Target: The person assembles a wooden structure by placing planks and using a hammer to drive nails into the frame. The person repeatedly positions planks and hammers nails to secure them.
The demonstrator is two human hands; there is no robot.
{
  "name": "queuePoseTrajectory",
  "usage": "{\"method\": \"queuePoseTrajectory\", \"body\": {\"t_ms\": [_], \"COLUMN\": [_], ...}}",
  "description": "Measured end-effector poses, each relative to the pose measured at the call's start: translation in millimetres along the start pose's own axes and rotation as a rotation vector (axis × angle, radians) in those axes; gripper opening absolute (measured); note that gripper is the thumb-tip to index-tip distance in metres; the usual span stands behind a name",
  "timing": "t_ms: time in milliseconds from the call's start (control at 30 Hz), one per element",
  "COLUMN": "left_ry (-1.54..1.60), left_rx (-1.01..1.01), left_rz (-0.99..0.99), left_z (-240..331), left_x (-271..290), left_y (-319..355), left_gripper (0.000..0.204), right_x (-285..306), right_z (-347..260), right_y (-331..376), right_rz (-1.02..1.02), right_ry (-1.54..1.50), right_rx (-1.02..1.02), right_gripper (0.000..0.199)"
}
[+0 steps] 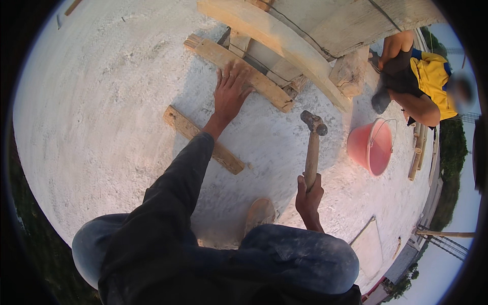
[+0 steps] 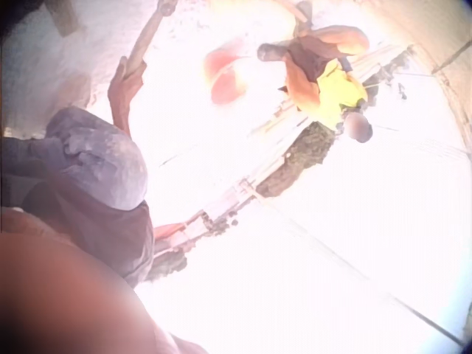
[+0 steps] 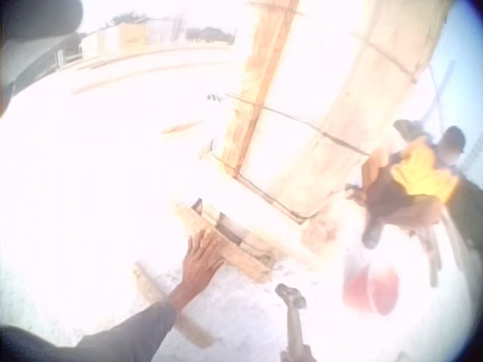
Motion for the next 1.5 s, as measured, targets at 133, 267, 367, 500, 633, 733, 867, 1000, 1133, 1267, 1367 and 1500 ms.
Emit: {"method": "queuePoseTrajectory", "body": {"t_ms": [133,267,367,500,633,733,867,1000,1133,1267,1367,1500], "left_ry": [0.47,0.496,0.535,0.712,0.689,0.601,0.733,0.683,0.793,0.819,0.718,0.708], "left_rx": [0.368,0.293,0.307,0.434,0.453,0.504,0.788,0.802,0.877,0.877,0.89,0.905], "left_rz": [-0.15,-0.134,-0.116,-0.052,-0.041,-0.008,0.239,0.511,0.45,0.502,0.513,0.538], "left_z": [-11,-3,-2,0,-2,-10,-21,-10,-7,-7,-5,-5], "left_x": [-20,-16,-18,-29,-28,-23,-30,-36,-67,-69,-66,-67], "left_y": [17,20,18,18,17,11,11,7,-13,-17,-15,-15], "left_gripper": [0.116,0.105,0.093,0.078,0.069,0.063,0.076,0.094,0.09,0.092,0.091,0.087], "right_x": [10,13,16,10,0,-8,-9,-6,-10,-17,-15,8], "right_z": [11,1,-20,-33,-21,-17,-17,-15,-11,-2,2,-7], "right_y": [-1,-5,-23,-77,-127,-132,-127,-125,-119,-110,-97,-67], "right_rz": [-0.079,-0.185,-0.221,-0.276,-0.282,-0.323,-0.332,-0.343,-0.333,-0.352,-0.347,-0.192], "right_ry": [0.093,0.214,0.358,0.666,0.82,0.81,0.745,0.704,0.534,0.448,0.243,-0.072], "right_rx": [0.022,0.237,0.522,0.692,0.478,0.401,0.334,0.256,0.241,0.264,0.224,0.206], "right_gripper": [0.039,0.038,0.04,0.046,0.034,0.033,0.033,0.032,0.03,0.035,0.038,0.048]}}
Point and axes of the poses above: each hand's wrist, its own y-axis away from the middle knuckle, its own x-axis out of the back of the hand, z = x × y, the point moved 8 cm from there along -y, towards the middle knuckle, and after that the axes turned 8 degrees about x, right-handed, at the moved point
